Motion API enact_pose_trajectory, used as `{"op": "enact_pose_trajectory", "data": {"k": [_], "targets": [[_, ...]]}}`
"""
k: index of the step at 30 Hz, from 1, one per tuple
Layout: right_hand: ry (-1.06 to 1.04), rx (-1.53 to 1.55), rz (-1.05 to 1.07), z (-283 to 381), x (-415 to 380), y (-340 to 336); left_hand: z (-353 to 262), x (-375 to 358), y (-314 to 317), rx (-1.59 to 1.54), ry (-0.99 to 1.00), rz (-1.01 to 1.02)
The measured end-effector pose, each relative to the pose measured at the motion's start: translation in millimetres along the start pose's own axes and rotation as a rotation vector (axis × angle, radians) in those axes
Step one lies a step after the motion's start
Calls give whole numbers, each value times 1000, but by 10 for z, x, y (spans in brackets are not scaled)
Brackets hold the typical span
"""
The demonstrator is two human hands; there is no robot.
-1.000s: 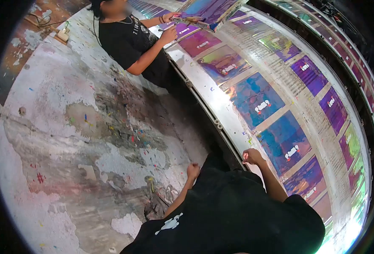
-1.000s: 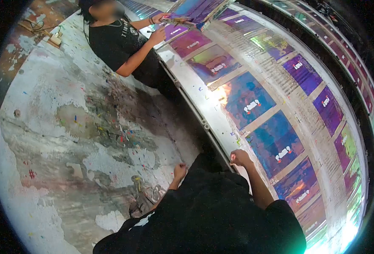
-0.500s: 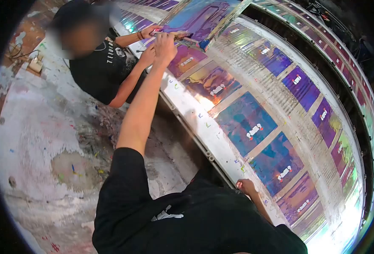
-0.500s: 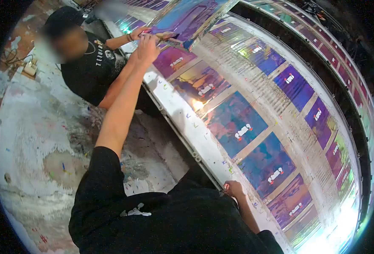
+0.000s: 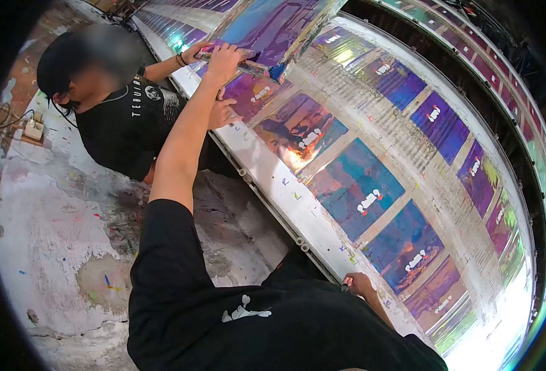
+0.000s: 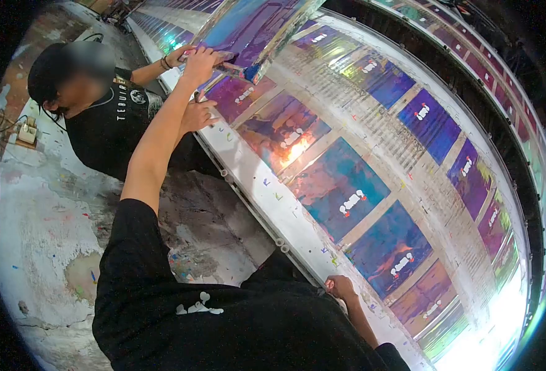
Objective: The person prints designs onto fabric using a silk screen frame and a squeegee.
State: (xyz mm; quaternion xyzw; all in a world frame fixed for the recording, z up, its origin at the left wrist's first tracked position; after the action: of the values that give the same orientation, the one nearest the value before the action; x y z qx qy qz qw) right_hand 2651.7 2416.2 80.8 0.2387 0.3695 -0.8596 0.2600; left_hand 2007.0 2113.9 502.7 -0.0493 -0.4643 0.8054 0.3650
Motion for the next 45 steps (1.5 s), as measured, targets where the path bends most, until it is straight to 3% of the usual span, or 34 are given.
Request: {"op": "enact_pose_trajectory", "data": {"k": [8, 13, 29, 32, 34, 36, 39, 41, 43, 45], "targets": [[40, 12, 30, -48, -9, 56, -17, 8, 76, 68, 68, -76], [27, 31, 14, -67, 2, 50, -108, -111, -184, -14, 104, -194], [16, -45, 49, -14, 14, 18, -642, -246, -624, -287, 138, -251], [-1, -45, 46, 11, 22, 32, -701, -297, -605, -327, 110, -253], [-5, -43, 33, 0, -3, -1, -657, -495, -864, -502, -45, -467], [-1, 29, 62, 11, -11, 17, -656, -869, -955, -607, -324, -603], [-29, 70, -36, -45, -38, 36, -1235, -1867, -691, -734, -684, -699], [-71, 138, -111, -19, -62, -23, -2165, -2772, -277, -642, -708, -624], [-84, 134, -119, -107, -50, 66, -3004, -3457, -491, -874, -708, -377], [-89, 134, -107, -101, -41, 38, -3682, -4169, -639, -1165, -708, -258]]}}
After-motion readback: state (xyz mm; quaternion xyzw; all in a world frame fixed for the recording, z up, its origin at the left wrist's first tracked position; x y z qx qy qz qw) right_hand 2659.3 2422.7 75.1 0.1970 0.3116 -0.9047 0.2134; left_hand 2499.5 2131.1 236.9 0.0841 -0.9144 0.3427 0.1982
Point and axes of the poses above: each hand's wrist, its own x-axis towards the middle knuckle, its own y-axis out of the palm, z = x × y, the point moved 10 cm from there along x, towards the middle knuckle, and after that the axes turned 1 degree about y, right-handed, at the moved point
